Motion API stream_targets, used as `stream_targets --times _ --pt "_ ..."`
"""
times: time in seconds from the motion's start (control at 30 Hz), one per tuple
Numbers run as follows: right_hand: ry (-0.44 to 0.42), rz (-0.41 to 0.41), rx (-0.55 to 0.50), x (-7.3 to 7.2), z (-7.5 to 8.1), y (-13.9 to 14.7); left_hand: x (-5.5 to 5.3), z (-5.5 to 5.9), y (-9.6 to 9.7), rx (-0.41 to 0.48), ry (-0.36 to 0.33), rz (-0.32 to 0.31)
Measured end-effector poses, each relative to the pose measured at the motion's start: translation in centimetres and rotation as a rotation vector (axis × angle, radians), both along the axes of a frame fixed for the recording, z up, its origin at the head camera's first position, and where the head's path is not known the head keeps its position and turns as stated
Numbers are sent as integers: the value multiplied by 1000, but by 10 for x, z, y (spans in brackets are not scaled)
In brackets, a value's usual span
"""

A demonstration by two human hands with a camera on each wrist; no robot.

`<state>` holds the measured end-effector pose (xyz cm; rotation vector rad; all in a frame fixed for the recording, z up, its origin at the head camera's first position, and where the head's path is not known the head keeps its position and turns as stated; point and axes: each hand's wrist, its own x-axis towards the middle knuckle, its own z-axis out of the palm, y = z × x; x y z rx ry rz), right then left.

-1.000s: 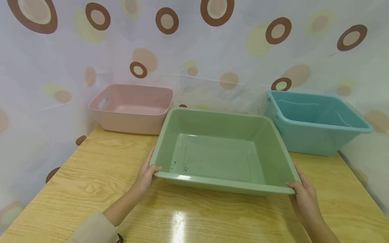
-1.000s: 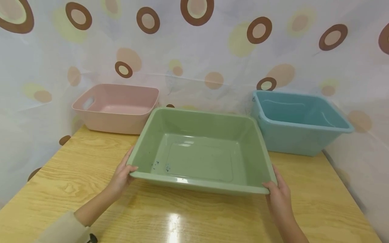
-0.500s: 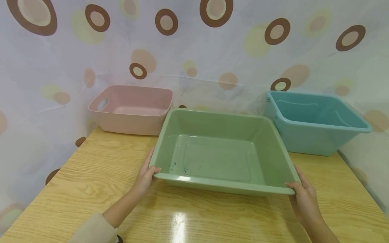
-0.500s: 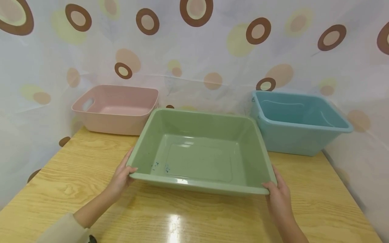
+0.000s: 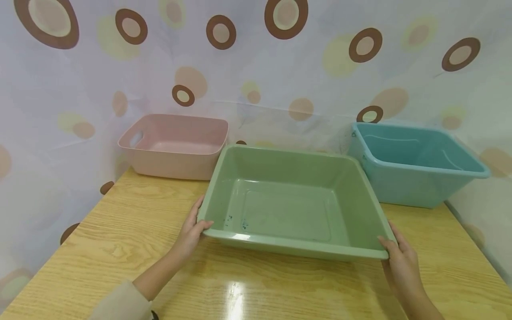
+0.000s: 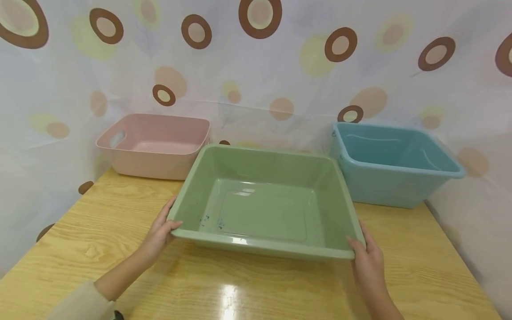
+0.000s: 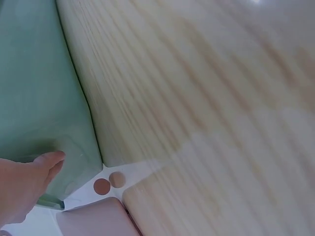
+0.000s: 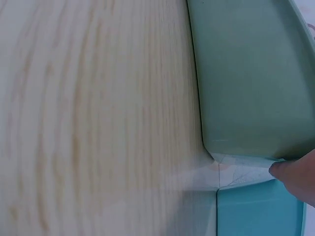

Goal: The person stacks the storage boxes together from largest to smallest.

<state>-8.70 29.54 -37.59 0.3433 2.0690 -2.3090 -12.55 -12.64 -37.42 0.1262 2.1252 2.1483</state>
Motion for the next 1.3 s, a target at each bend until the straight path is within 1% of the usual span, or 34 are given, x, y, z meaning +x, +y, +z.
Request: stream_targets --times 0.13,0.27,0.4,0.53,0.67,0.77,0.93,1.03,1.13,1.2,1.3 --pt "-17 -50 -3 1 2 -3 0 0 -2 -4 5 -10" --pt "-22 -104 41 2 6 -7 -1 0 -4 -21 15 -22" --pt "9 -162 124 2 12 -10 -2 0 -7 -51 13 -4" --pt "24 -246 172 3 16 -13 -4 1 -12 -94 7 23" --pt "75 -292 174 5 21 -15 -7 2 -17 -103 18 20" --pt "149 -321 176 7 26 -18 -10 4 -20 -89 32 22" --pt "273 -376 128 8 35 -28 -14 8 -28 -80 53 32" --pt "339 -395 115 9 42 -33 -16 9 -33 -86 54 44" --pt "400 -385 128 9 48 -37 -19 12 -39 -106 56 61" --pt "412 -356 158 8 51 -41 -20 13 -43 -129 59 71" --pt "423 -271 216 7 52 -47 -22 16 -50 -162 63 89"
